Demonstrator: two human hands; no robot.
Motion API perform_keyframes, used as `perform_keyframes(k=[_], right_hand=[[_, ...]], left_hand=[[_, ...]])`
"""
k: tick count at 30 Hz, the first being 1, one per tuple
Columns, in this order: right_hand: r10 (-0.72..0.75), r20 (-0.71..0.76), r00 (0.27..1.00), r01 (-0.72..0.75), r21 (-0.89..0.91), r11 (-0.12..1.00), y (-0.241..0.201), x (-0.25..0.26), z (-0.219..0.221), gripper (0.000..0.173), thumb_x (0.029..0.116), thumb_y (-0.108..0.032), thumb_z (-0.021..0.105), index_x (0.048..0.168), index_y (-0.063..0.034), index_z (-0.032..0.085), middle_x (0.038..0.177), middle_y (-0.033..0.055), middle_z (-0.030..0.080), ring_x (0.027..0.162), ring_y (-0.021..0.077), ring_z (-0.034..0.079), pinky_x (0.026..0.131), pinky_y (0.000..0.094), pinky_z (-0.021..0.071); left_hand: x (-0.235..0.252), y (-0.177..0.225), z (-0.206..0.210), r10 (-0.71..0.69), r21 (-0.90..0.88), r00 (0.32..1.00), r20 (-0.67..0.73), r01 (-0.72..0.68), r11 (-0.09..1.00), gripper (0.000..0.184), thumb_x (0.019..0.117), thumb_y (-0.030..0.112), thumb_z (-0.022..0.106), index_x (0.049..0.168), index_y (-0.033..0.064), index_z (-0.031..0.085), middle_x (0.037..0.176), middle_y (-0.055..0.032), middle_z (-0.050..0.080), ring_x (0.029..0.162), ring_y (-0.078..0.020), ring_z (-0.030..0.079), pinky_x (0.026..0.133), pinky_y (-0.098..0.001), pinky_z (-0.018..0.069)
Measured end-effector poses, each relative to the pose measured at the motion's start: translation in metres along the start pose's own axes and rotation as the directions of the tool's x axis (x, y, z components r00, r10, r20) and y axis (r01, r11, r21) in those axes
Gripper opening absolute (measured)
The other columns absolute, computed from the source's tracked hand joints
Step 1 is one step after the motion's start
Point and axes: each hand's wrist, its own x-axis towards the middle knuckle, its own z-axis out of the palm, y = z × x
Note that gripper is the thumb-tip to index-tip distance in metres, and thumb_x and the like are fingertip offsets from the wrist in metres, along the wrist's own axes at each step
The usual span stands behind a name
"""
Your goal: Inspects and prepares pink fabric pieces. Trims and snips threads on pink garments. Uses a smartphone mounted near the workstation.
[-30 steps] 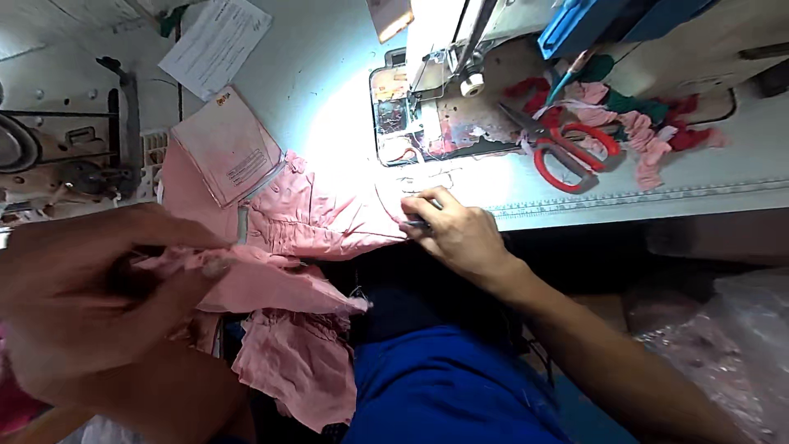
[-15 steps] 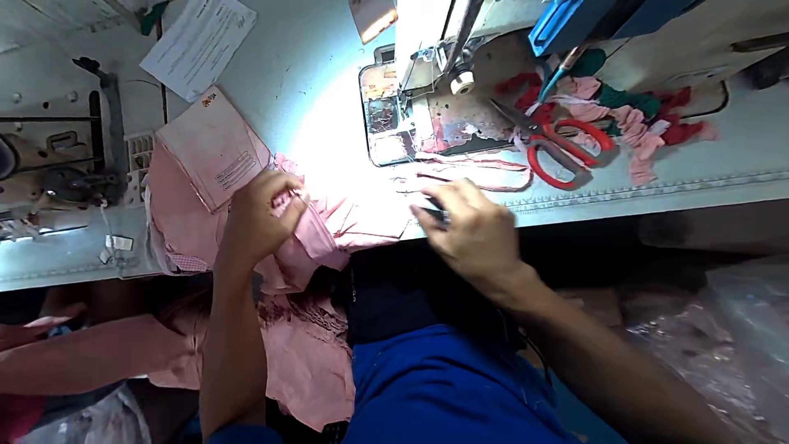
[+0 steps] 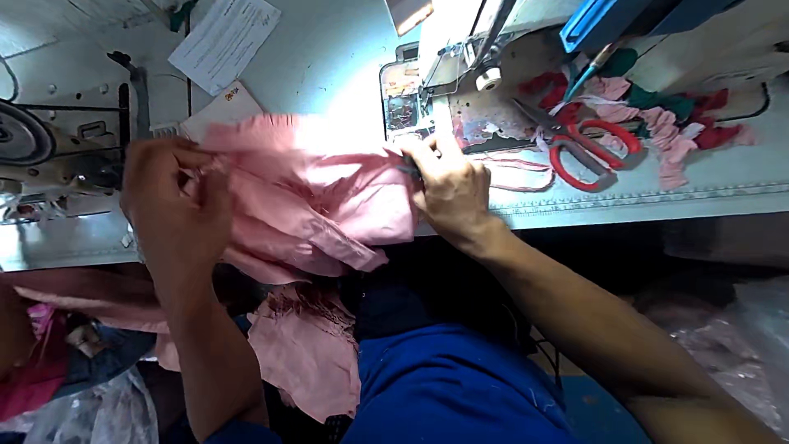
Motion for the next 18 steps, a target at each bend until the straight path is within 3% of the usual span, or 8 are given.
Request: perform_keyframes(k=[3, 5, 7, 10, 12, 14, 16, 18], right_hand=[[0.025, -0.053, 0.998, -0.029, -0.069, 0.997, -0.002, 0.021, 0.018, 0.044, 0.0984, -0.016, 0.058, 0.142, -0.0173, 0.063, 0.121, 0.0201, 0.065, 0.072, 0.0353, 0.067, 0.054, 0.0489, 0.0505], [0.011, -0.04, 0.999, -0.01, 0.008, 1.0, -0.01, 0.019, 0.011, 0.045, 0.1002, -0.021, 0.059, 0.144, -0.0118, 0.059, 0.12, 0.0217, 0.066, 0.074, 0.0366, 0.068, 0.056, 0.051, 0.0522], [-0.049, 0.03, 0.998, 0.038, 0.278, 0.96, -0.028, -0.007, -0.005, 0.049, 0.0982, -0.029, 0.067, 0.139, -0.0024, 0.06, 0.112, 0.019, 0.068, 0.082, 0.0315, 0.069, 0.065, 0.049, 0.0565], [-0.231, 0.22, 0.948, 0.041, 0.636, 0.771, -0.056, -0.045, -0.003, 0.082, 0.0831, -0.048, 0.082, 0.149, -0.0091, 0.051, 0.123, 0.0088, 0.069, 0.097, 0.0199, 0.07, 0.078, 0.0461, 0.0618], [-0.34, 0.287, 0.896, 0.054, 0.688, 0.724, -0.067, -0.065, 0.008, 0.058, 0.0882, -0.046, 0.077, 0.134, -0.013, 0.064, 0.11, 0.0056, 0.072, 0.088, 0.0199, 0.07, 0.071, 0.0476, 0.0592], [-0.404, 0.292, 0.867, 0.065, 0.737, 0.673, -0.069, -0.079, 0.013, 0.026, 0.0974, -0.034, 0.067, 0.106, -0.01, 0.072, 0.087, 0.006, 0.071, 0.078, 0.0207, 0.069, 0.065, 0.0457, 0.0555], [-0.432, 0.312, 0.846, -0.03, 0.838, 0.545, -0.07, -0.082, 0.001, 0.025, 0.1014, -0.029, 0.063, 0.098, -0.0047, 0.07, 0.081, 0.0063, 0.067, 0.075, 0.0149, 0.065, 0.068, 0.0362, 0.0532], [-0.371, 0.323, 0.871, -0.155, 0.896, 0.415, -0.072, -0.078, -0.016, 0.025, 0.1019, -0.025, 0.064, 0.096, -0.0016, 0.068, 0.076, 0.003, 0.064, 0.069, 0.0038, 0.059, 0.064, 0.0216, 0.0499]], left_hand=[[0.003, -0.012, 0.006, -0.045, 0.027, 0.998, 0.035, 0.044, 0.999, 0.03, 0.1035, 0.024, 0.057, 0.116, -0.0026, 0.063, 0.148, -0.0237, 0.046, 0.121, -0.0296, 0.057, 0.097, -0.0399, 0.0516], [-0.003, -0.011, 0.003, -0.044, 0.01, 0.998, 0.054, 0.044, 0.999, 0.028, 0.1038, 0.024, 0.057, 0.118, 0.0003, 0.063, 0.149, -0.0203, 0.047, 0.114, -0.0261, 0.059, 0.09, -0.0388, 0.0519], [-0.022, -0.008, -0.015, 0.052, -0.119, 0.993, 0.11, -0.038, 0.992, 0.027, 0.103, 0.025, 0.06, 0.123, 0.0069, 0.065, 0.13, -0.0096, 0.063, 0.101, -0.0136, 0.065, 0.084, -0.03, 0.0558], [-0.049, -0.006, -0.05, 0.326, -0.499, 0.934, 0.148, -0.214, 0.84, 0.013, 0.0977, 0.029, 0.069, 0.106, 0.0182, 0.069, 0.096, 0.0077, 0.069, 0.081, -0.0025, 0.065, 0.071, -0.0224, 0.0563], [-0.055, -0.005, -0.076, 0.424, -0.628, 0.901, 0.092, -0.278, 0.727, 0.008, 0.0977, 0.025, 0.07, 0.1, 0.0181, 0.073, 0.097, 0.0046, 0.075, 0.09, -0.0132, 0.073, 0.08, -0.0323, 0.0625], [-0.04, 0.0, -0.095, 0.394, -0.556, 0.913, 0.1, -0.277, 0.784, 0.016, 0.1014, 0.029, 0.064, 0.096, 0.0171, 0.074, 0.093, 0.0084, 0.074, 0.088, -0.0048, 0.07, 0.08, -0.0234, 0.0579], [-0.007, -0.008, -0.095, 0.334, -0.387, 0.938, 0.095, -0.274, 0.88, 0.019, 0.1023, 0.025, 0.062, 0.1, 0.0085, 0.07, 0.094, 0.0083, 0.068, 0.087, 0.0077, 0.061, 0.08, -0.0123, 0.0501], [0.054, -0.009, -0.079, 0.417, -0.185, 0.897, 0.144, -0.39, 0.902, 0.029, 0.102, 0.024, 0.063, 0.111, -0.0028, 0.067, 0.103, -0.0066, 0.067, 0.094, 0.003, 0.058, 0.087, -0.0165, 0.0472]])
